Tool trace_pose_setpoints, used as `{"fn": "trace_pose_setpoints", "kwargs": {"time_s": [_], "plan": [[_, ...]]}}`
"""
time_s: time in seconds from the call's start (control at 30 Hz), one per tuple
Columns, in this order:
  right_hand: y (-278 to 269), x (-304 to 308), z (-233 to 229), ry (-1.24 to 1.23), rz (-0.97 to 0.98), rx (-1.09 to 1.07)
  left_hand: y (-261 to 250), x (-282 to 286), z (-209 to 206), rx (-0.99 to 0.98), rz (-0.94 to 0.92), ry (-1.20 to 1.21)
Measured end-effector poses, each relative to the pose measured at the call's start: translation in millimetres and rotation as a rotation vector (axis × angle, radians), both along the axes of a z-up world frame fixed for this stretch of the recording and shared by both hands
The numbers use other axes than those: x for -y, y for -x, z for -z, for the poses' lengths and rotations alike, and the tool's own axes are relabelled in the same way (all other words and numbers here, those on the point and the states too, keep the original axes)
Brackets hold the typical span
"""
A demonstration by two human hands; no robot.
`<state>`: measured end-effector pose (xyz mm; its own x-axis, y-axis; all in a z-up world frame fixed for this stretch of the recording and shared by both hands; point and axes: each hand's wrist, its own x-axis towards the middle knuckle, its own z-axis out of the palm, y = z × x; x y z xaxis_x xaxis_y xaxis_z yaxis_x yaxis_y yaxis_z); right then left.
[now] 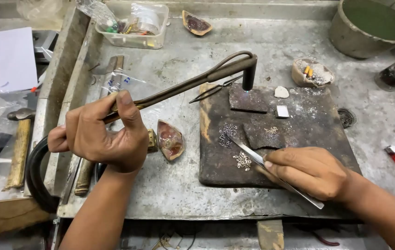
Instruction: Soldering small metal rings together using a handheld torch and tweezers on a soldering block.
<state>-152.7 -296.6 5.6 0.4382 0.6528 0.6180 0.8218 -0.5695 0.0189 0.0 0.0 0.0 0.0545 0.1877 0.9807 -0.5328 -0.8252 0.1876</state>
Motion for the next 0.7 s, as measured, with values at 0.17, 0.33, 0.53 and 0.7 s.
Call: {"fn": "trace_pose_setpoints", "kwargs": {"time_s": [0.17,0.33,0.53,0.7], "plan": [[12.6,-3.6,-5.3,-0.062,0.144,-0.116,1.2,-2.2,-0.3,0.0,0.003,-0.002],[20.6,-5.0,-4.4,-0.194,0.247,-0.087,2.4,-2.7,1.2,0.003,0.014,-0.002],[35.9,11.9,26.2,-0.695,0.545,-0.368,7.0,-1.8,-0.1,-0.034,0.019,-0.005],[41.8,16.2,50.3,-0.999,0.575,-0.596,7.2,-0.9,1.5,-0.066,0.012,-0.01]]}}
